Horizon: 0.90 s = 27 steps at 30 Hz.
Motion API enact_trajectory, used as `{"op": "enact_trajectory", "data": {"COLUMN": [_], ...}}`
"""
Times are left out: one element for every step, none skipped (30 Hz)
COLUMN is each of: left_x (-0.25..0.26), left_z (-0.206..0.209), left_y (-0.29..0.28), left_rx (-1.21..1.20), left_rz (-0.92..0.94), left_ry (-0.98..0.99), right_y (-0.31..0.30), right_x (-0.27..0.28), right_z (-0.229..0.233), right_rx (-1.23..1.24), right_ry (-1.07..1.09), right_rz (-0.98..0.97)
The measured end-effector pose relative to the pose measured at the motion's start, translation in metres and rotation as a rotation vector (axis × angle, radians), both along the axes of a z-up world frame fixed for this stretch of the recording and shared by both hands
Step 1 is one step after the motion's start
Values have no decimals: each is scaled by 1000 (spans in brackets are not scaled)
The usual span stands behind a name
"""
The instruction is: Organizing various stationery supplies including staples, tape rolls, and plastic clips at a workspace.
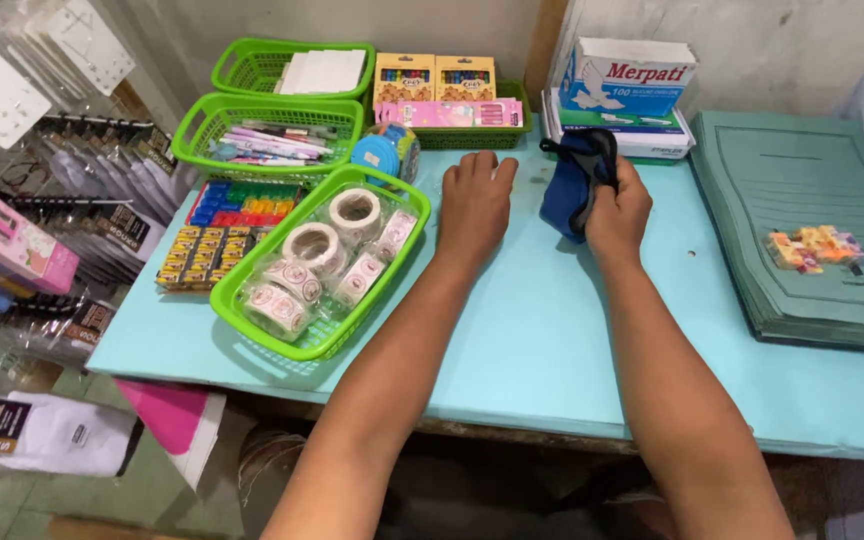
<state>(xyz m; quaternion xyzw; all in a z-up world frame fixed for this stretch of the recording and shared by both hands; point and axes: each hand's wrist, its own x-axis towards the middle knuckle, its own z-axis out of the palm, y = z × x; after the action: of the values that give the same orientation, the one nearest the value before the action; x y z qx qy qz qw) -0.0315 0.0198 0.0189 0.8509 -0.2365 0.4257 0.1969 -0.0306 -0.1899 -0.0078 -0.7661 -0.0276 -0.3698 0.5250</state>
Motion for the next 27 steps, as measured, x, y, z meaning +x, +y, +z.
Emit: {"op": "enact_trajectory", "data": {"left_x": [-7,-15,-23,-14,-5,5,8,12,14,19,23,28,32,36,39,36,31,27,24,21,18,14,12,9,13,17,21], "left_z": [9,18,27,17,8,0,-1,-2,-3,-6,-9,-12,-16,-19,-23,-20,-17,-14,-12,-9,-6,-4,-2,0,-6,-12,-19], "left_y": [0,1,0,-5,-12,-19,-19,-19,-17,-13,-8,-3,-4,-5,-7,-7,-8,-10,-10,-10,-10,-11,-11,-12,-11,-10,-10], "left_rx": [2,-162,-325,-324,-639,-952,-952,-1310,-1663,-1661,-1707,-1753,-1751,-1762,-1772,-1770,-1736,-1702,-1701,-1641,-1579,-1578,-1512,-1446,-1442,-1448,-1454], "left_rz": [-8,-86,-167,-178,-307,-437,-446,-655,-856,-861,-881,-901,-908,-916,-921,-927,-923,-919,-922,-861,-799,-802,-743,-684,-685,-716,-747], "left_ry": [-6,48,105,102,177,258,255,442,636,635,683,732,727,677,629,626,610,594,595,579,560,559,560,559,558,556,554], "right_y": [9,19,27,35,42,50,66,84,103,105,108,111,104,98,92,85,77,69,69,68,67,73,80,87,90,93,97], "right_x": [-6,-12,-19,-21,-21,-22,-35,-49,-63,-64,-65,-65,-59,-53,-47,-45,-43,-41,-42,-44,-44,-41,-37,-33,-30,-28,-24], "right_z": [8,17,26,21,18,14,27,40,52,56,60,65,61,57,52,47,42,36,35,35,34,28,21,14,11,7,4], "right_rx": [2,31,59,59,-41,-141,-145,-389,-632,-633,-636,-638,-642,-605,-568,-570,-473,-376,-377,-324,-270,-270,-58,155,157,391,626], "right_ry": [-6,-84,-162,-167,-217,-265,-271,-355,-434,-437,-389,-340,-347,-296,-243,-248,-186,-123,-125,-158,-194,-197,-89,21,18,89,160], "right_rz": [-8,-9,-12,-22,-22,-23,-30,48,130,126,188,250,248,236,225,223,182,141,138,126,116,115,247,378,379,473,564]}}
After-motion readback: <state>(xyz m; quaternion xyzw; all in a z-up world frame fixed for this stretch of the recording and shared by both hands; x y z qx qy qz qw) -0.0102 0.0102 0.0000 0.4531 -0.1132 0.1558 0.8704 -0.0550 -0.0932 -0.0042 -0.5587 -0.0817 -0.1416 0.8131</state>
